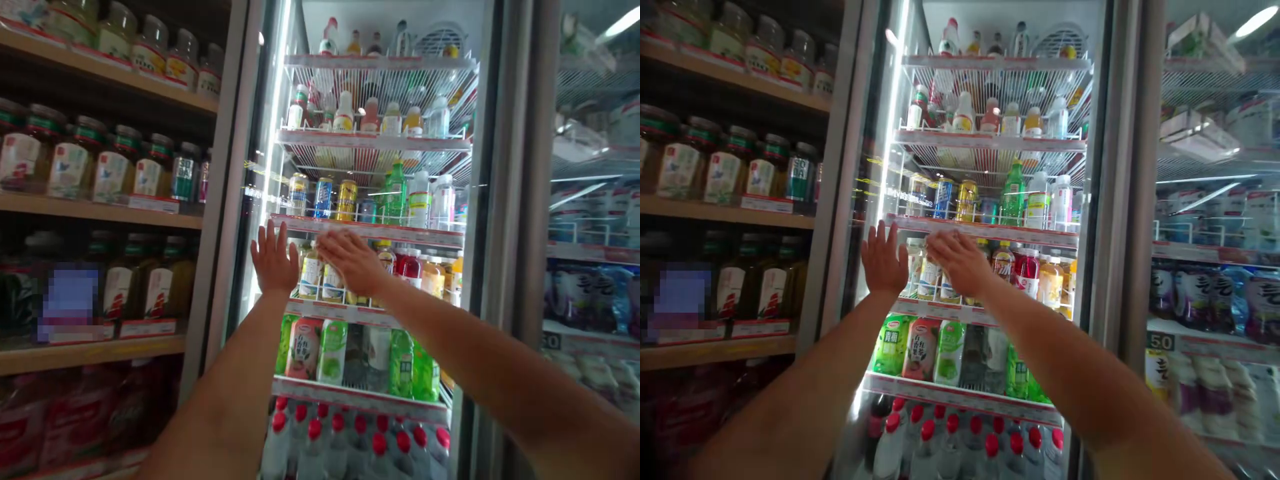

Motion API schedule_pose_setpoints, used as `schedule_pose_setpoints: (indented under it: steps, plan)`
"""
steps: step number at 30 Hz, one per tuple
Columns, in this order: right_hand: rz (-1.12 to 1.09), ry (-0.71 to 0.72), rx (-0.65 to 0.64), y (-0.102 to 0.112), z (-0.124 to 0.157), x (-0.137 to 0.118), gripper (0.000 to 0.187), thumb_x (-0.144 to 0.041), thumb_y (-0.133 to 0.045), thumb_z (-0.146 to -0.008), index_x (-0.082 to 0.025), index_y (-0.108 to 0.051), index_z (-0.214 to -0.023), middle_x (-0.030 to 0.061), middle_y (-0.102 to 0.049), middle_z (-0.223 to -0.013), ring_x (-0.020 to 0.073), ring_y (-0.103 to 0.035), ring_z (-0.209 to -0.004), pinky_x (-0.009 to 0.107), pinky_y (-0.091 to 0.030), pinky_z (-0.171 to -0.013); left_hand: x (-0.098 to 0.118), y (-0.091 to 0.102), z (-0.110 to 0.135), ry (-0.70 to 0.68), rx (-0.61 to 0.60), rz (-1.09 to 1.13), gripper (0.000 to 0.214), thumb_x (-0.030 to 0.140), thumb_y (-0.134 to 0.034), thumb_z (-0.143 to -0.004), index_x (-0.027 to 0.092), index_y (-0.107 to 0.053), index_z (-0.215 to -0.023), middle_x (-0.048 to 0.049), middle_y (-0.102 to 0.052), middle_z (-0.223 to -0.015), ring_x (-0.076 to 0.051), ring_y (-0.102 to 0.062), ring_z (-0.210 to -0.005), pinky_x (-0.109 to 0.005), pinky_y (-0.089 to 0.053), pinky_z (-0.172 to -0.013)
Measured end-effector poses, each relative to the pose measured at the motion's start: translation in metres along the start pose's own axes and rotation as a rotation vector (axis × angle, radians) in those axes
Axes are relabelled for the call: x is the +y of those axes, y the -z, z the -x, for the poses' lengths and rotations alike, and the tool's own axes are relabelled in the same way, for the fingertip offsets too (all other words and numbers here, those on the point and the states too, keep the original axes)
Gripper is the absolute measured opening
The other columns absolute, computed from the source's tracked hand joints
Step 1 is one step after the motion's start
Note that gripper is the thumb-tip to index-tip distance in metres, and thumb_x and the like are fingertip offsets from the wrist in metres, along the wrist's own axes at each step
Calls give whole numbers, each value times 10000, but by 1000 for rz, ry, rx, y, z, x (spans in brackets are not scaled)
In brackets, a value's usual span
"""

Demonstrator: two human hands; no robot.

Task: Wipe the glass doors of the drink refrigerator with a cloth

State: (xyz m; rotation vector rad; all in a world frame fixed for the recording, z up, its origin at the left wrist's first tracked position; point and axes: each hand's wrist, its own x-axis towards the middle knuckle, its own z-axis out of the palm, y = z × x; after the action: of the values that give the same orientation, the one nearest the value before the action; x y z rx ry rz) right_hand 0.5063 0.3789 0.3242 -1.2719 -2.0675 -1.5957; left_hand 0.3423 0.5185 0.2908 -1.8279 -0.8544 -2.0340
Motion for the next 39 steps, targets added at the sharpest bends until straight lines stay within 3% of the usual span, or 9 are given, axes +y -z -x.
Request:
schedule_pose_setpoints:
  steps: [4,8,14,18,23,27,33,36,39]
  plan:
    - [102,-403,230,33,3,67,505,-280,-382,-1048,-229,-440,-1547,54,-390,-1639,298,-278,-1546,559,-211,-1270,-1,-1,1,-9,10,2,587,360,-368,-1001,199,-407,-1564,-92,-288,-1667,-288,-201,-1566,-526,-114,-1280]
    - [87,-566,402,23,1,63,547,-279,-355,-1045,-279,-352,-1592,63,-391,-1635,336,-273,-1545,641,-247,-1229,-2,-2,1,-7,11,-6,588,356,-368,-1000,197,-404,-1566,-86,-280,-1670,-284,-200,-1566,-517,-117,-1282]
    - [44,-277,158,-12,-4,-9,537,-249,-379,-1037,-221,-395,-1572,39,-340,-1663,299,-216,-1567,562,-206,-1272,1,0,2,8,-1,-22,580,346,-370,-1003,197,-408,-1563,-85,-287,-1668,-270,-201,-1567,-500,-118,-1285]
    - [55,-71,35,1,-2,4,514,-269,-362,-1049,-207,-419,-1556,16,-342,-1663,266,-236,-1562,521,-153,-1294,3,1,2,9,-21,-39,588,350,-361,-1006,199,-386,-1574,-87,-271,-1674,-274,-194,-1569,-520,-97,-1285]
    - [111,-434,207,39,16,77,522,-305,-366,-1048,-236,-412,-1563,41,-365,-1653,306,-264,-1549,571,-207,-1261,2,0,1,25,-23,-35,590,334,-378,-996,214,-386,-1574,-75,-284,-1670,-267,-201,-1567,-531,-37,-1286]
    - [131,-665,384,36,29,79,532,-328,-328,-1057,-208,-408,-1568,82,-357,-1653,349,-265,-1544,594,-235,-1242,2,-1,1,24,-23,-31,593,326,-377,-993,204,-388,-1573,-80,-277,-1672,-269,-190,-1570,-522,-66,-1287]
    - [75,-261,131,4,37,8,518,-273,-368,-1048,-215,-414,-1561,41,-355,-1656,292,-254,-1557,552,-223,-1268,4,2,2,31,-29,-26,585,330,-382,-999,218,-387,-1574,-71,-276,-1673,-259,-188,-1571,-522,-45,-1287]
    - [71,-189,82,18,37,24,509,-286,-384,-1049,-242,-422,-1554,26,-367,-1651,269,-277,-1550,544,-193,-1279,4,2,2,37,-35,-26,586,324,-384,-996,217,-389,-1572,-73,-278,-1672,-262,-184,-1572,-534,-16,-1285]
    - [102,-470,215,43,36,69,521,-291,-374,-1042,-244,-417,-1559,57,-383,-1642,315,-288,-1540,610,-211,-1248,4,1,2,38,-37,-24,589,323,-383,-993,211,-392,-1571,-83,-280,-1671,-266,-187,-1570,-528,-18,-1287]
